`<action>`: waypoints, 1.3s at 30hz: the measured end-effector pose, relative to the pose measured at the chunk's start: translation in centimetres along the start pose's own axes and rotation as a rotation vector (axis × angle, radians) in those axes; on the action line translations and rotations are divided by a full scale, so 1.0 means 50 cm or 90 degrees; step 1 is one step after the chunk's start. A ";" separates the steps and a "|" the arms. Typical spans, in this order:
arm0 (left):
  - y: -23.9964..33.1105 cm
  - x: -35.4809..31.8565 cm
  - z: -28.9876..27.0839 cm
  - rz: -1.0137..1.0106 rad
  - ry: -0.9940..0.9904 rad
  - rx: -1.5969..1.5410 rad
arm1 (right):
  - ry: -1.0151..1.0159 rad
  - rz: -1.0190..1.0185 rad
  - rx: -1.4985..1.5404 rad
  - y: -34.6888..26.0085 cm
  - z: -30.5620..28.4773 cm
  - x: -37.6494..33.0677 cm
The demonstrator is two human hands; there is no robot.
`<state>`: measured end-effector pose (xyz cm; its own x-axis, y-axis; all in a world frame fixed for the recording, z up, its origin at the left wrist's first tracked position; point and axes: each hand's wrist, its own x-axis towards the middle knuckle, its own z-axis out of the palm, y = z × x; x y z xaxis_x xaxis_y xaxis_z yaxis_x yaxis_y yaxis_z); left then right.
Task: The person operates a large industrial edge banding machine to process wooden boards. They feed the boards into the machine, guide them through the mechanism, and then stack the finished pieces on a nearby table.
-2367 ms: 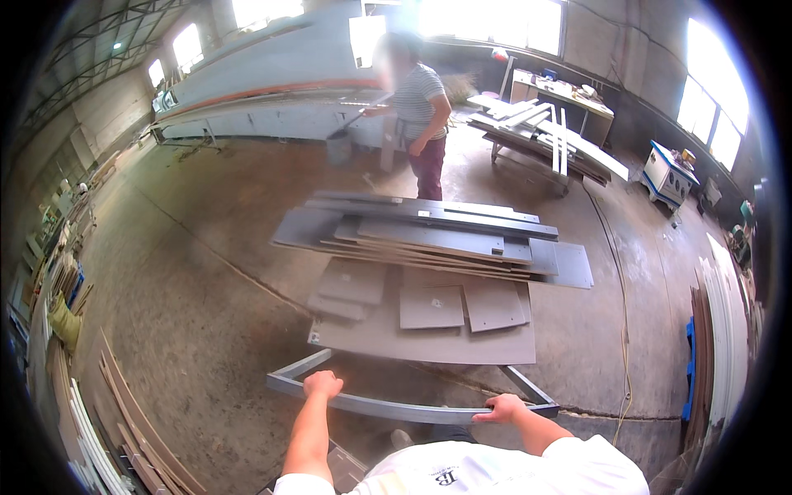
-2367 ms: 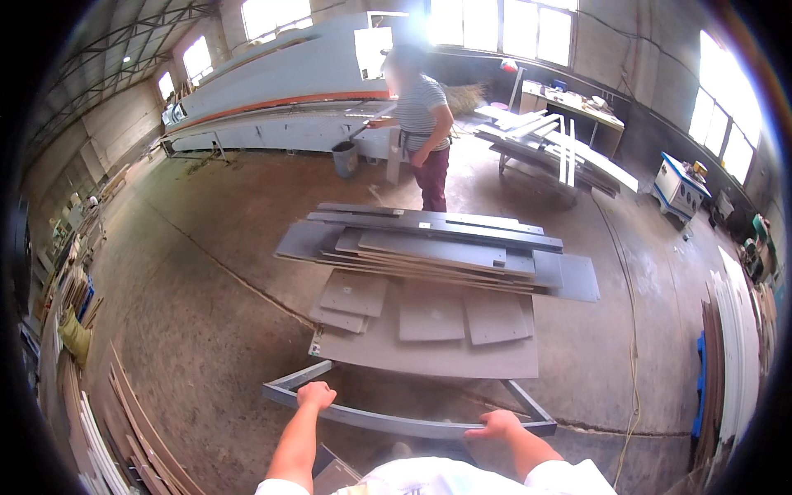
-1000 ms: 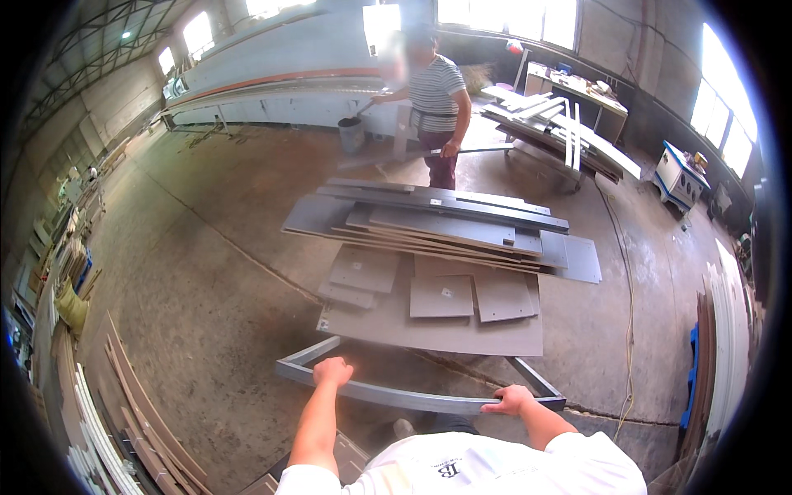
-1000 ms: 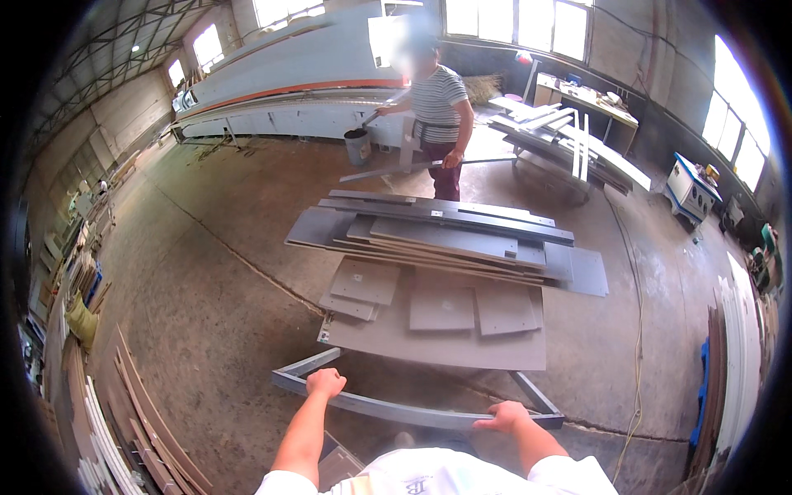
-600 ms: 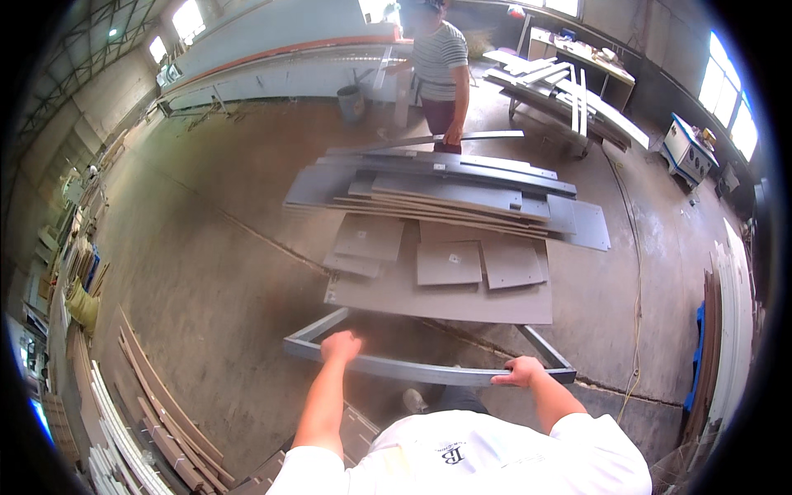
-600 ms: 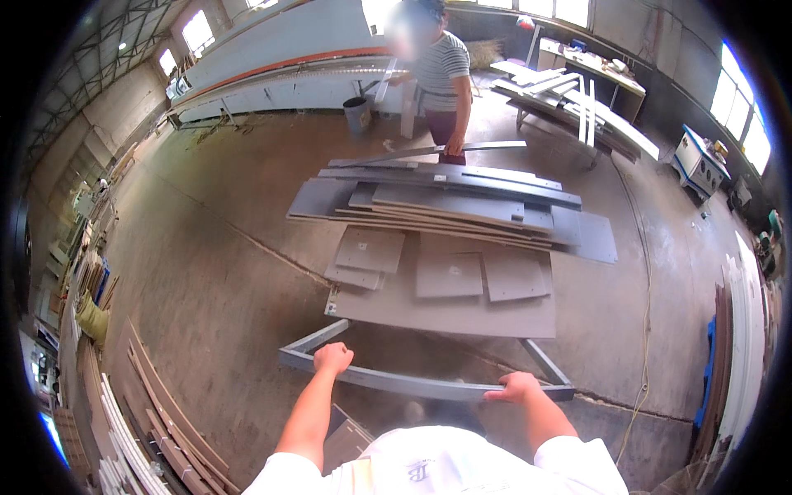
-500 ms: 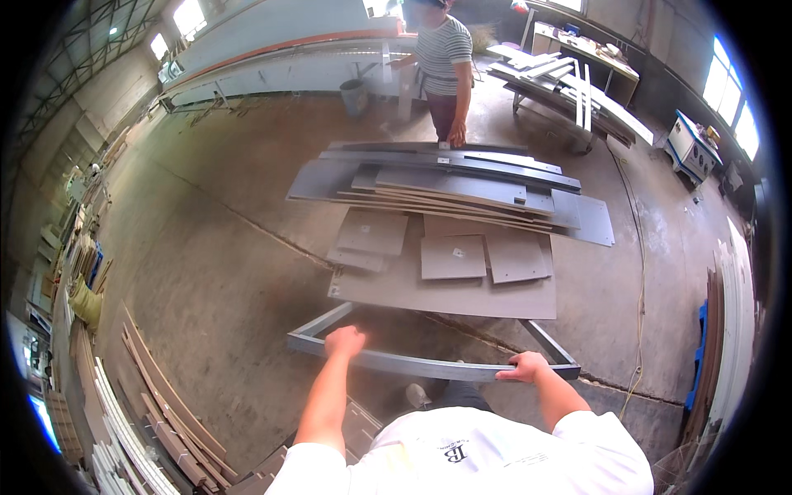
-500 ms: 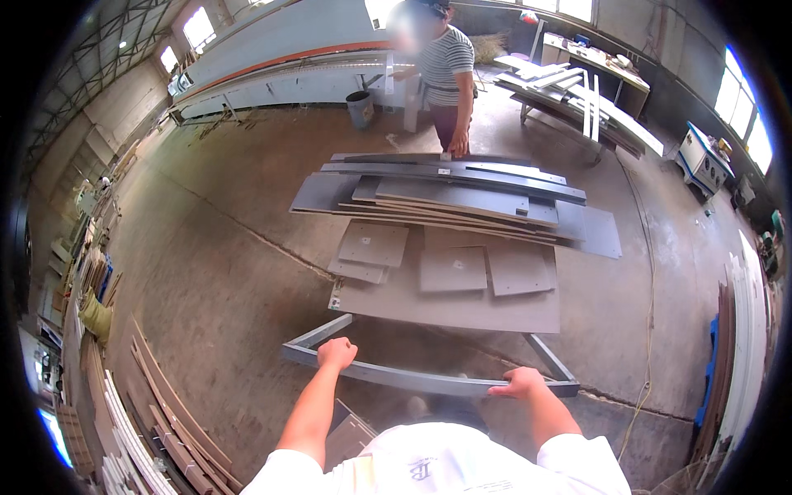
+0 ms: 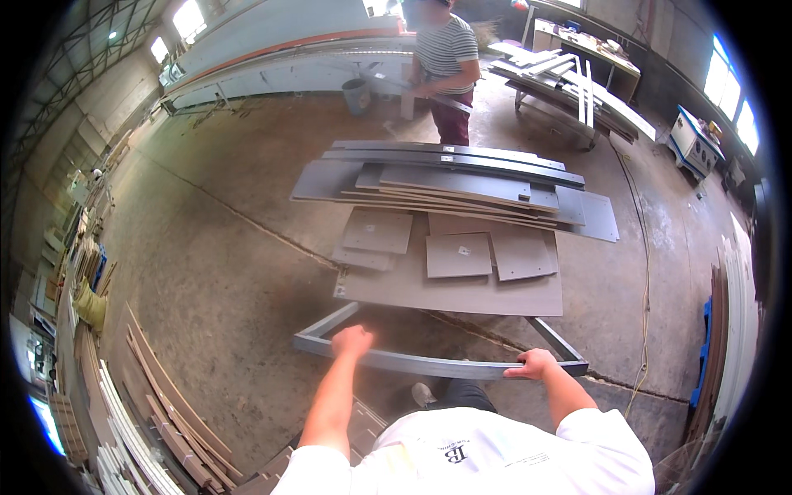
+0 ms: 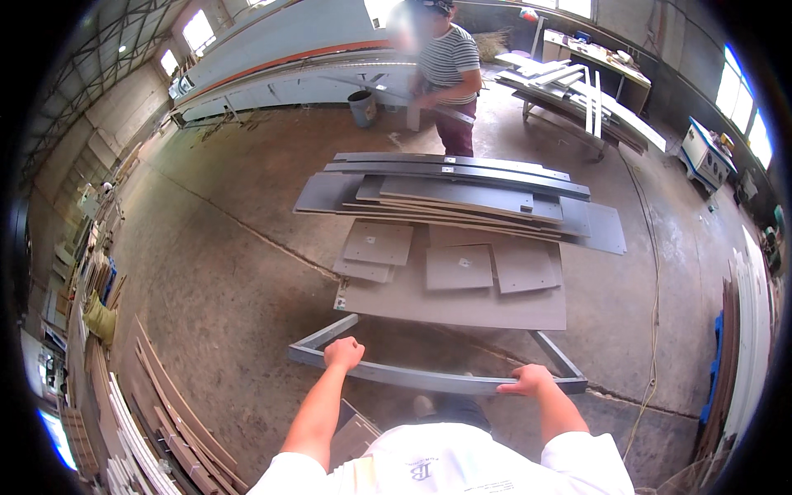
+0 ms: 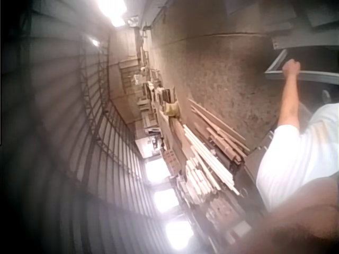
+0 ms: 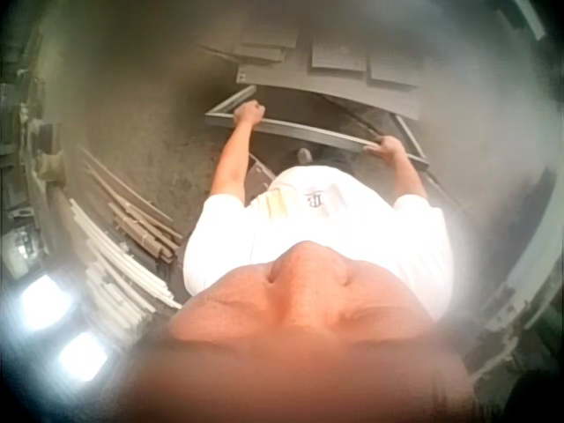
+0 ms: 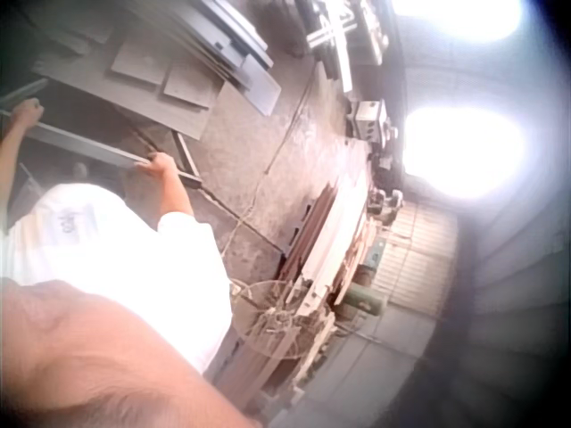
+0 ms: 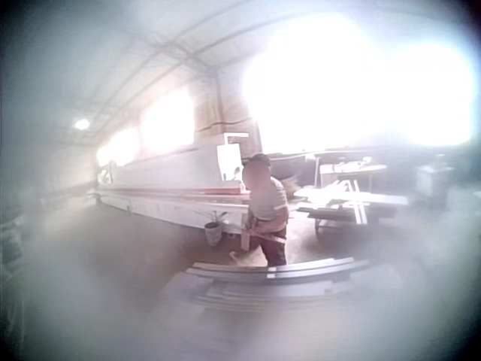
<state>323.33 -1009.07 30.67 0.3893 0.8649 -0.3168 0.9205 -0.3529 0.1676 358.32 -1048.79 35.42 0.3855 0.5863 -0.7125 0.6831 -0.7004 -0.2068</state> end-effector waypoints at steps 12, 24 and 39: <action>0.008 -0.006 0.002 0.001 0.001 -0.013 | 0.044 -0.025 -0.012 0.023 0.020 0.016; 0.004 -0.006 0.015 0.002 0.000 -0.007 | 0.041 -0.036 -0.016 0.033 0.023 0.021; 0.014 -0.015 0.018 0.024 0.000 0.019 | 0.073 -0.039 -0.038 0.050 0.034 0.026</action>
<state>323.72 -1010.26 30.20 0.4233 0.8510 -0.3109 0.9060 -0.3952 0.1519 359.48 -1050.47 32.85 0.4081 0.6723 -0.6176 0.7415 -0.6388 -0.2054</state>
